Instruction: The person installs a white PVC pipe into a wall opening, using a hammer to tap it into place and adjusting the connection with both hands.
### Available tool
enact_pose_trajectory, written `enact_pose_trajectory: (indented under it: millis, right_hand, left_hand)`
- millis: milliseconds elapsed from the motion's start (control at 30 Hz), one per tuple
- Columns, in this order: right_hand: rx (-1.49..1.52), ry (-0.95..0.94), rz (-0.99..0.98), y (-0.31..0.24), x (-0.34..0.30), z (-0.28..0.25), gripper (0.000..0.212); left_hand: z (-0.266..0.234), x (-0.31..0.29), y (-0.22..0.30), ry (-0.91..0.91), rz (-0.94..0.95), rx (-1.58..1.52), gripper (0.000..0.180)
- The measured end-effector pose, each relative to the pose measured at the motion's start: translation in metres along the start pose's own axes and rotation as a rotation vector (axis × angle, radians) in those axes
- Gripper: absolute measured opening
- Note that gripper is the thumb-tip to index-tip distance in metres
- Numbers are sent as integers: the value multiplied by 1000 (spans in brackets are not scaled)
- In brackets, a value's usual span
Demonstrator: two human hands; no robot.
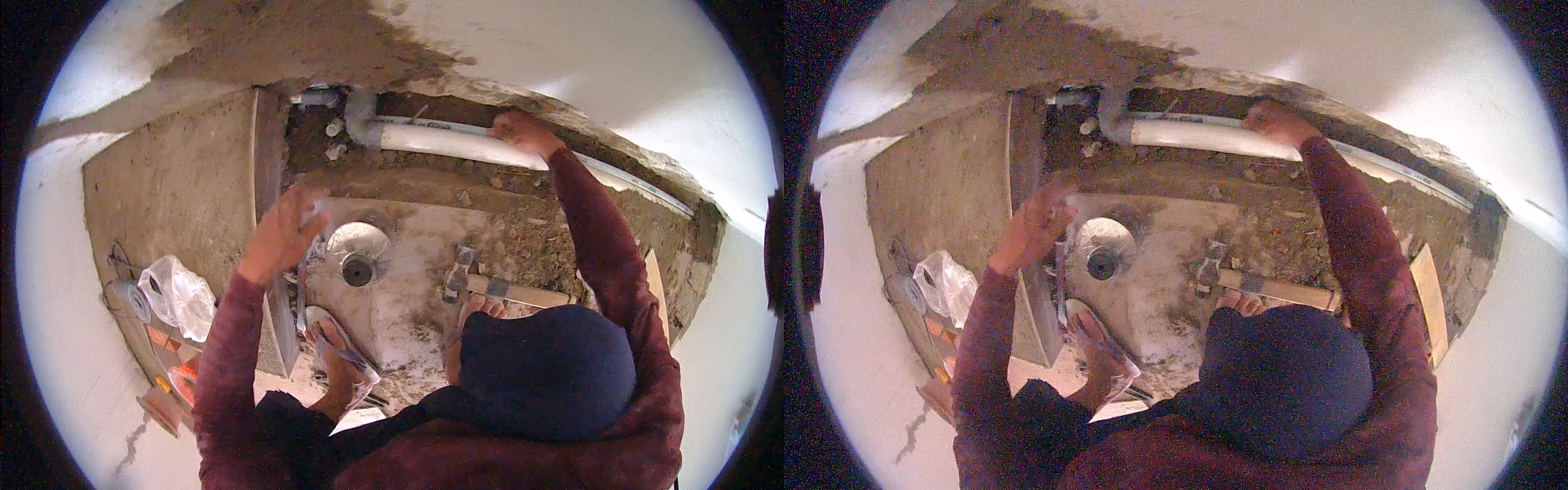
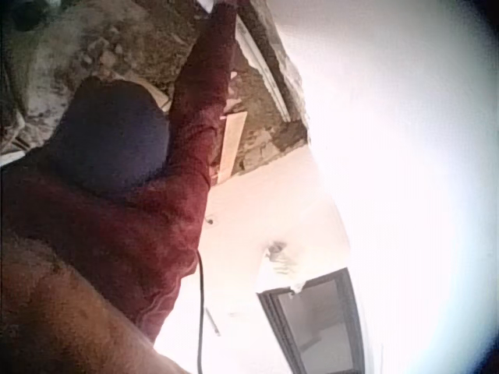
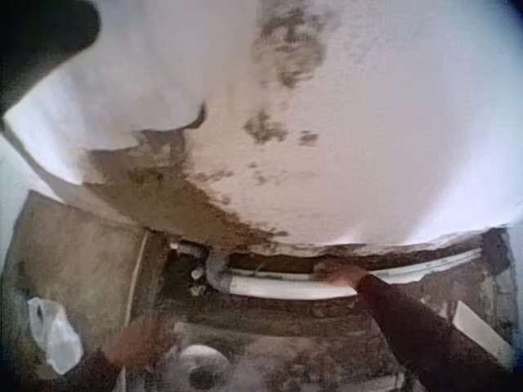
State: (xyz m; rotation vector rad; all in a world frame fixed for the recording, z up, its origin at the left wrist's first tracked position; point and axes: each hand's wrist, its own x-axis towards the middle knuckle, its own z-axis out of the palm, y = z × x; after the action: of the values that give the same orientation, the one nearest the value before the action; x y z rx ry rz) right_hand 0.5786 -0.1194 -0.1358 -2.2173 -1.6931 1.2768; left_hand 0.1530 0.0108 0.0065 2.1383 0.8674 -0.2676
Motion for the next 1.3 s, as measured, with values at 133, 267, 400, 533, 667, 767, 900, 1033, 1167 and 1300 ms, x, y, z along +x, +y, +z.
enact_pose_trajectory:
  millis: [133,267,400,533,667,767,900,1033,1167,1300]
  right_hand:
    - [-265,48,-48,11,9,19,31]
    - [-328,429,-88,5,-22,52,21]
    - [129,675,-33,-30,-149,30,15]
    - [384,234,9,-83,-217,68,21]
    - [-160,387,-344,-71,-242,158,43]
    - [-148,328,-42,-72,-248,172,54]
    - [30,16,62,-99,-249,142,51]
    - [460,87,90,-114,-275,123,56]
    - [639,314,-9,-109,-271,126,57]
    - [668,366,113,-121,-265,88,63]
  left_hand:
    - [-3,-40,36,-117,176,94,59]
    - [-7,-88,60,-7,74,222,74]
    - [0,-119,39,-166,87,70,78]
    - [-17,-172,62,-784,-195,137,70]
    - [-40,-178,13,-718,145,435,41]
    - [-22,-137,12,-253,-164,273,34]
    - [66,-129,-86,-393,2,689,41]
    - [107,-112,-45,-29,-471,490,57]
    - [107,-120,-48,8,-402,431,57]
    - [56,-137,-25,-32,-150,321,35]
